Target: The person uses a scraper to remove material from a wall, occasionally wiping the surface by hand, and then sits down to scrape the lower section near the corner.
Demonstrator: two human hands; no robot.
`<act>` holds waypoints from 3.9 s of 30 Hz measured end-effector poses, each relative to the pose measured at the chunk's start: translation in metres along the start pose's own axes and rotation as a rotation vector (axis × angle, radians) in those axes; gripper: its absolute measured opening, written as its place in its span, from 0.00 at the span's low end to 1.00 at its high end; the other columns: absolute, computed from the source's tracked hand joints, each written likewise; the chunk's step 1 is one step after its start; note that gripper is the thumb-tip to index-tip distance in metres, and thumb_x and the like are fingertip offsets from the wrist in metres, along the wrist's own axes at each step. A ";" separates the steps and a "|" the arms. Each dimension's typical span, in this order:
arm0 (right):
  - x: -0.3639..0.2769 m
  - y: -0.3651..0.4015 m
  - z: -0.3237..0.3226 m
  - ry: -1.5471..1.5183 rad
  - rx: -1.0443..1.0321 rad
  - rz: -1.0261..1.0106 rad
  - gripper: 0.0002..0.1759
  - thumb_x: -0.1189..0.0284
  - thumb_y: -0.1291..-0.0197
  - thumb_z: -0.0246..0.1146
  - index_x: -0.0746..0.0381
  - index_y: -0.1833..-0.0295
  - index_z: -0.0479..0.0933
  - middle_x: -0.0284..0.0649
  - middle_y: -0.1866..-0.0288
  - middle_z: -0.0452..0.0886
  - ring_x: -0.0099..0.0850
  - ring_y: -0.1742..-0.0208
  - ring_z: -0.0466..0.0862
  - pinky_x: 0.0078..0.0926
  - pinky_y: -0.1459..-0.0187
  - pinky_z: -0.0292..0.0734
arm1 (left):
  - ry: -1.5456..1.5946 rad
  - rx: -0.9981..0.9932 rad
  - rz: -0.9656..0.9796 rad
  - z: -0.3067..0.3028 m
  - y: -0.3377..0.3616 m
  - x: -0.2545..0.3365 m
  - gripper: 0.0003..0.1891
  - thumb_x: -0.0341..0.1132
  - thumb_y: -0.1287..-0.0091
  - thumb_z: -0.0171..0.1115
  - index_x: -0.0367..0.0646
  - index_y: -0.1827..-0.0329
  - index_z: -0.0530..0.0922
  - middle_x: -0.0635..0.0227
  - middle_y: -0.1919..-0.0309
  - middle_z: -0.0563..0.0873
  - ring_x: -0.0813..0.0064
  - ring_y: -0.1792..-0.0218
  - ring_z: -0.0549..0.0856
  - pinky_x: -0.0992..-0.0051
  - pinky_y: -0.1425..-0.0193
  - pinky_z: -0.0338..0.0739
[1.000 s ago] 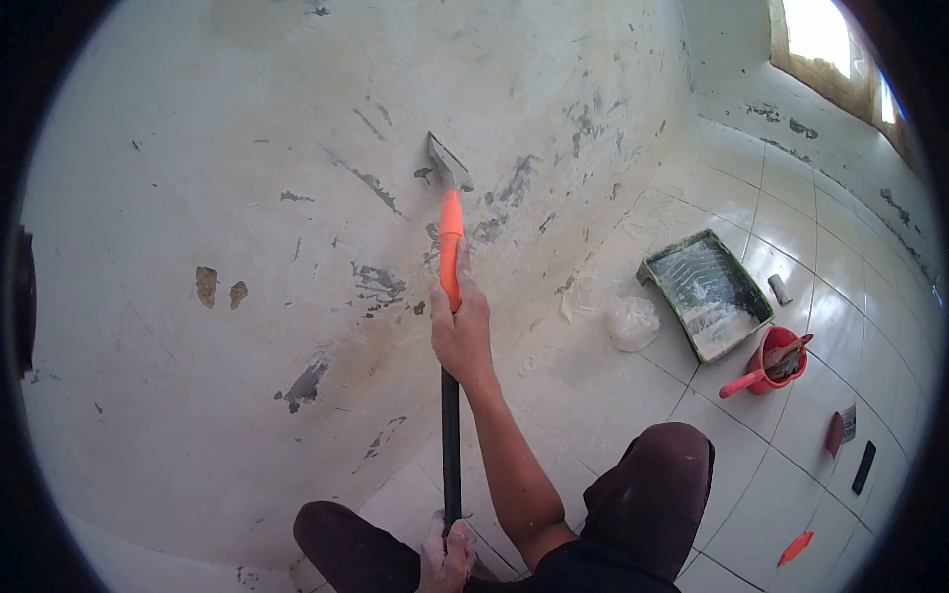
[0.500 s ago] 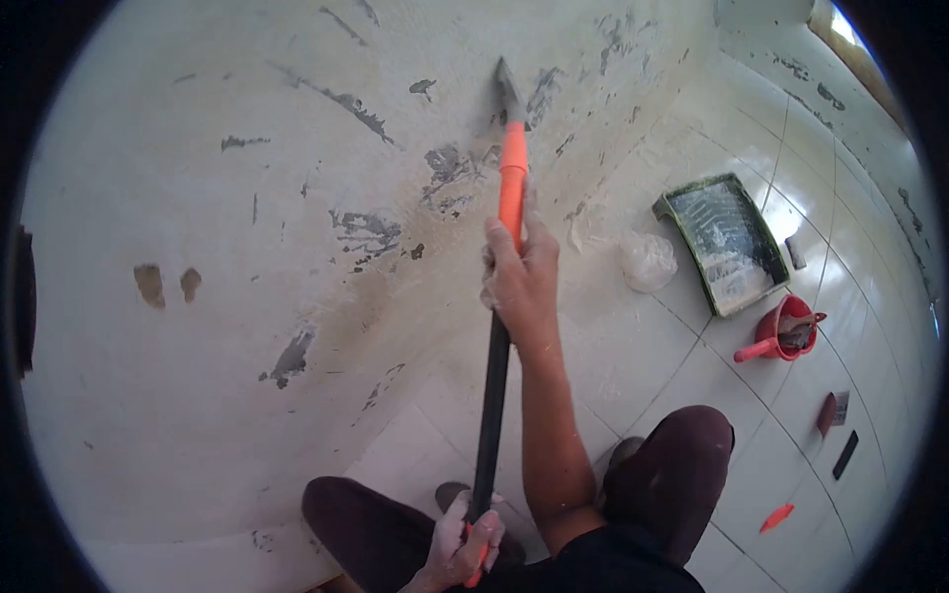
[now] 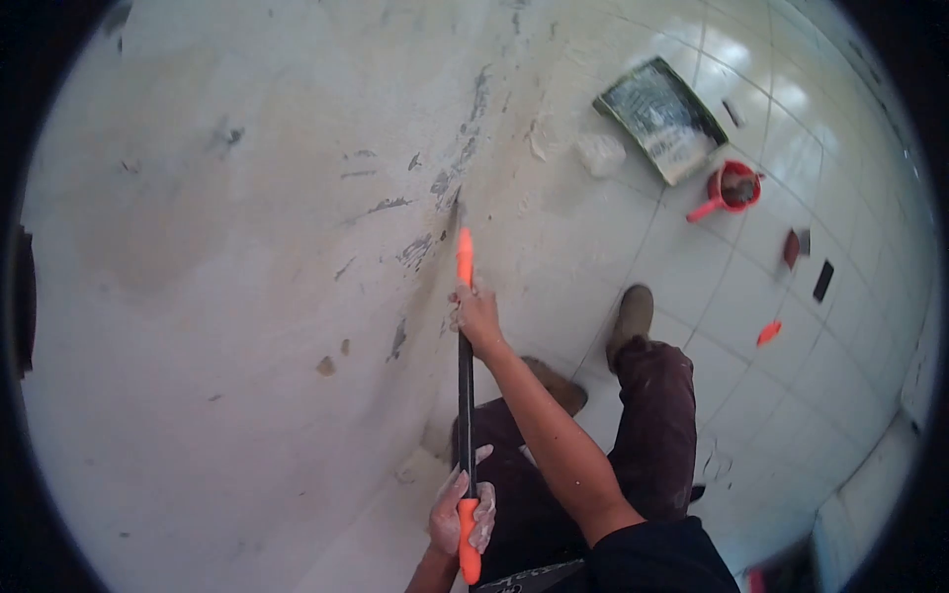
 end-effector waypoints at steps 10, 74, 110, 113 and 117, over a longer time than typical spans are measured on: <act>0.052 0.088 0.056 -0.223 -0.050 0.321 0.25 0.64 0.21 0.54 0.53 0.23 0.63 0.32 0.72 0.70 0.18 0.83 0.67 0.21 0.82 0.70 | 0.023 0.319 -0.251 0.024 0.080 0.026 0.21 0.56 0.16 0.42 0.47 0.49 0.73 0.71 0.84 0.68 0.72 0.93 0.71 0.70 0.91 0.74; -0.157 0.355 0.003 0.921 0.199 -0.085 0.29 0.73 0.33 0.64 0.76 0.29 0.72 0.63 0.63 0.85 0.59 0.61 0.87 0.46 0.56 0.81 | -0.255 0.607 -0.018 -0.056 -0.286 0.114 0.15 0.46 0.18 0.46 0.46 0.60 0.69 0.73 0.78 0.71 0.79 0.84 0.66 0.75 0.82 0.64; -0.119 0.380 -0.018 0.955 0.155 -0.133 0.33 0.74 0.34 0.65 0.73 0.25 0.68 0.55 0.72 0.82 0.53 0.71 0.84 0.49 0.64 0.79 | -0.206 0.426 -0.058 -0.075 -0.256 0.101 0.17 0.48 0.15 0.44 0.43 0.57 0.68 0.73 0.76 0.70 0.80 0.81 0.66 0.76 0.79 0.63; -0.111 0.347 -0.024 0.975 0.155 -0.161 0.34 0.74 0.34 0.65 0.72 0.25 0.67 0.57 0.71 0.82 0.54 0.70 0.85 0.50 0.64 0.79 | -0.210 0.428 -0.074 -0.084 -0.292 0.097 0.17 0.48 0.15 0.44 0.42 0.56 0.68 0.73 0.76 0.70 0.80 0.82 0.66 0.76 0.79 0.63; -0.079 0.295 -0.021 0.991 0.160 -0.109 0.33 0.72 0.32 0.63 0.73 0.25 0.66 0.59 0.70 0.83 0.58 0.68 0.85 0.53 0.63 0.79 | -0.323 0.475 -0.091 -0.108 -0.346 0.099 0.18 0.47 0.15 0.44 0.41 0.55 0.71 0.72 0.77 0.72 0.79 0.83 0.67 0.76 0.79 0.65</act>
Point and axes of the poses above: each hand's wrist, its own y-axis away from the middle knuckle, its own z-axis out of the palm, x = y × z, the point moved 5 cm from there along -y, towards the middle knuckle
